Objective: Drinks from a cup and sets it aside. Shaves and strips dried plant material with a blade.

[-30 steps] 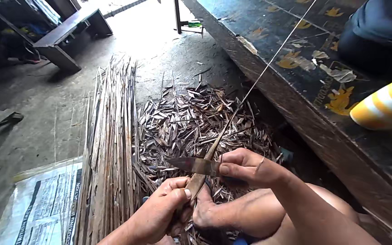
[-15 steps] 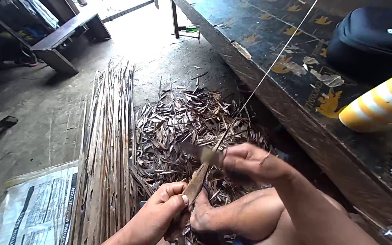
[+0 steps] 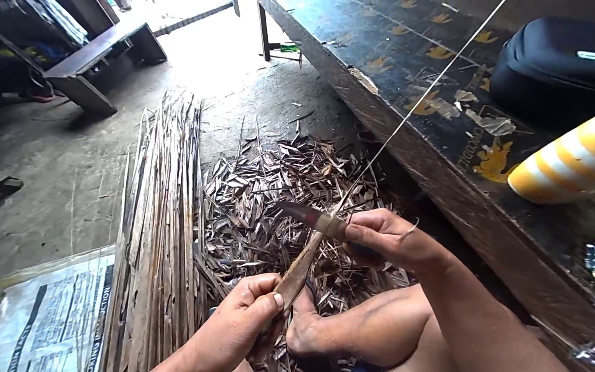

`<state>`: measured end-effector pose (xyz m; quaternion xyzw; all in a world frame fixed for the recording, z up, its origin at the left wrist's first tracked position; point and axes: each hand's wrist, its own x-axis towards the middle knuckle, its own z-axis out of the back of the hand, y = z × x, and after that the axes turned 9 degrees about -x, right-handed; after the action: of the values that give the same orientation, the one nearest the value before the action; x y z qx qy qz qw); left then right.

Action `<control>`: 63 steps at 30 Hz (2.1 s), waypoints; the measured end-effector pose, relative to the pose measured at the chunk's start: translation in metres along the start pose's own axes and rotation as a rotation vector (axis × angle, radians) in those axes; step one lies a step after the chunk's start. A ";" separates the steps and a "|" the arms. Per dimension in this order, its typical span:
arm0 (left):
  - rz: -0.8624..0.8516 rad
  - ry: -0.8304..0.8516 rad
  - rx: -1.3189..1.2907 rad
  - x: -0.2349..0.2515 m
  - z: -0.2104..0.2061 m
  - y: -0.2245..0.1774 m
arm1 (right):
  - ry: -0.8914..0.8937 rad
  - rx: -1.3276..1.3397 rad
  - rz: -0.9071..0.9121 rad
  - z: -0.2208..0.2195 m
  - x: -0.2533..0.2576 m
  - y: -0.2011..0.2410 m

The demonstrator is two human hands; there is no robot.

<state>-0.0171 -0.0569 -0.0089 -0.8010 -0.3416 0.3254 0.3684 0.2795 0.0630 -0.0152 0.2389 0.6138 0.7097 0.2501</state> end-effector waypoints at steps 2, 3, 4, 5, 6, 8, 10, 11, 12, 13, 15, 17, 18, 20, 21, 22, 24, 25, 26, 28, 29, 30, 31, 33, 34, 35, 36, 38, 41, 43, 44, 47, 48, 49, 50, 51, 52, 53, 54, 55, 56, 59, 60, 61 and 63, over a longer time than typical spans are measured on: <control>0.001 0.002 -0.010 0.000 -0.001 0.000 | -0.043 -0.013 0.005 0.005 -0.002 0.002; 0.000 0.002 -0.020 0.000 -0.001 0.000 | -0.063 -0.022 0.013 0.007 -0.002 0.003; 0.001 0.001 -0.024 -0.001 -0.001 0.000 | -0.077 -0.022 0.014 0.009 -0.003 0.004; 0.004 -0.002 -0.022 -0.001 -0.001 -0.001 | -0.088 -0.018 0.011 0.010 -0.004 0.005; 0.009 -0.005 -0.017 -0.002 -0.001 -0.001 | -0.099 -0.015 0.007 0.010 -0.004 0.006; 0.026 -0.005 -0.013 -0.002 0.000 -0.002 | -0.153 -0.010 0.002 0.010 -0.006 0.007; 0.044 -0.012 -0.007 -0.003 0.001 -0.001 | -0.237 0.015 -0.015 0.011 -0.007 0.009; 0.056 -0.017 -0.011 -0.004 0.002 0.000 | -0.259 0.018 -0.020 0.012 -0.008 0.010; 0.070 -0.021 -0.019 -0.005 0.002 0.001 | -0.252 0.012 -0.020 0.013 -0.009 0.011; 0.084 -0.020 -0.026 -0.004 0.003 0.001 | -0.227 0.003 -0.024 0.012 -0.011 0.012; 0.114 -0.038 -0.065 -0.003 0.001 0.000 | -0.141 0.021 -0.034 0.003 -0.009 0.011; 0.126 -0.067 -0.109 -0.003 -0.002 -0.001 | -0.029 0.066 -0.042 -0.012 -0.004 0.005; 0.122 -0.077 -0.132 -0.002 -0.004 -0.002 | 0.030 0.088 -0.041 -0.020 -0.001 0.002; 0.103 -0.088 -0.184 -0.002 -0.006 -0.004 | 0.147 0.150 -0.022 -0.038 0.006 -0.007; 0.097 -0.073 -0.210 -0.001 -0.006 -0.004 | 0.198 0.178 -0.019 -0.046 0.009 -0.010; 0.097 -0.052 -0.232 -0.001 -0.006 -0.003 | 0.239 0.204 -0.015 -0.053 0.011 -0.012; 0.119 -0.022 -0.273 0.000 -0.006 -0.002 | 0.288 0.228 -0.002 -0.062 0.015 -0.012; 0.136 0.000 -0.294 -0.001 -0.006 -0.002 | 0.288 0.227 0.013 -0.063 0.016 -0.012; 0.147 0.031 -0.320 -0.001 -0.005 -0.002 | 0.261 0.215 0.029 -0.061 0.017 -0.011; 0.160 0.074 -0.361 -0.001 -0.005 -0.001 | 0.178 0.189 0.048 -0.050 0.016 -0.012; 0.163 0.083 -0.363 -0.001 -0.006 -0.001 | 0.154 0.177 0.049 -0.043 0.015 -0.012; 0.162 0.087 -0.355 -0.001 -0.005 -0.001 | 0.146 0.165 0.049 -0.037 0.014 -0.012; 0.157 0.088 -0.345 -0.001 -0.005 -0.001 | 0.140 0.153 0.054 -0.033 0.014 -0.012; 0.151 0.093 -0.338 -0.001 -0.006 -0.001 | 0.106 0.133 0.052 -0.030 0.012 -0.011; 0.154 0.096 -0.336 -0.001 -0.006 -0.001 | 0.084 0.119 0.057 -0.028 0.012 -0.011; 0.158 0.098 -0.325 -0.002 -0.006 -0.001 | 0.060 0.106 0.061 -0.025 0.012 -0.010; 0.162 0.098 -0.313 -0.002 -0.006 -0.001 | 0.032 0.092 0.065 -0.022 0.012 -0.009; 0.157 0.103 -0.294 -0.004 -0.004 -0.001 | -0.015 0.077 0.071 -0.014 0.011 -0.006; 0.143 0.116 -0.279 -0.005 -0.002 -0.001 | -0.078 0.061 0.073 -0.004 0.010 -0.001; 0.146 0.111 -0.275 -0.007 -0.002 -0.001 | -0.105 0.061 0.070 0.000 0.010 0.000; 0.149 0.104 -0.271 -0.007 -0.002 -0.001 | -0.122 0.061 0.065 0.002 0.010 0.001; 0.155 0.108 -0.246 -0.008 0.000 0.000 | -0.211 0.068 0.037 0.006 0.008 0.003; 0.158 0.107 -0.239 -0.008 0.001 0.000 | -0.260 0.084 0.022 0.006 0.009 0.004; 0.164 0.107 -0.232 -0.008 0.002 0.001 | -0.312 0.105 0.012 0.008 0.009 0.004; 0.170 0.106 -0.223 -0.009 0.003 0.002 | -0.355 0.119 0.009 0.010 0.008 0.004; 0.177 0.099 -0.213 -0.009 0.004 0.003 | -0.377 0.124 0.009 0.012 0.007 0.005; 0.179 0.090 -0.203 -0.009 0.004 0.004 | -0.370 0.125 0.006 0.013 0.006 0.005; 0.172 0.075 -0.193 -0.008 0.005 0.003 | -0.338 0.122 0.001 0.013 0.005 0.006; 0.155 0.052 -0.190 -0.008 0.004 0.003 | -0.295 0.118 -0.007 0.011 0.005 0.006; 0.134 0.023 -0.194 -0.007 0.003 0.003 | -0.244 0.104 -0.025 0.007 0.005 0.006; 0.110 -0.009 -0.201 -0.005 0.000 0.003 | -0.191 0.087 -0.048 0.002 0.005 0.006; 0.078 -0.072 -0.194 0.000 -0.004 0.000 | -0.051 0.050 -0.039 -0.015 0.005 0.000; 0.075 -0.080 -0.200 0.001 -0.004 0.000 | -0.006 0.063 -0.018 -0.022 0.006 -0.004; 0.070 -0.081 -0.212 0.001 -0.004 0.000 | 0.039 0.092 -0.008 -0.029 0.006 -0.006; 0.055 -0.060 -0.237 0.003 -0.004 0.000 | 0.111 0.143 -0.006 -0.042 0.006 -0.009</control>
<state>-0.0119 -0.0560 -0.0081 -0.8380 -0.3665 0.3165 0.2516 0.2487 0.0362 -0.0299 0.2148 0.6764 0.6755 0.2003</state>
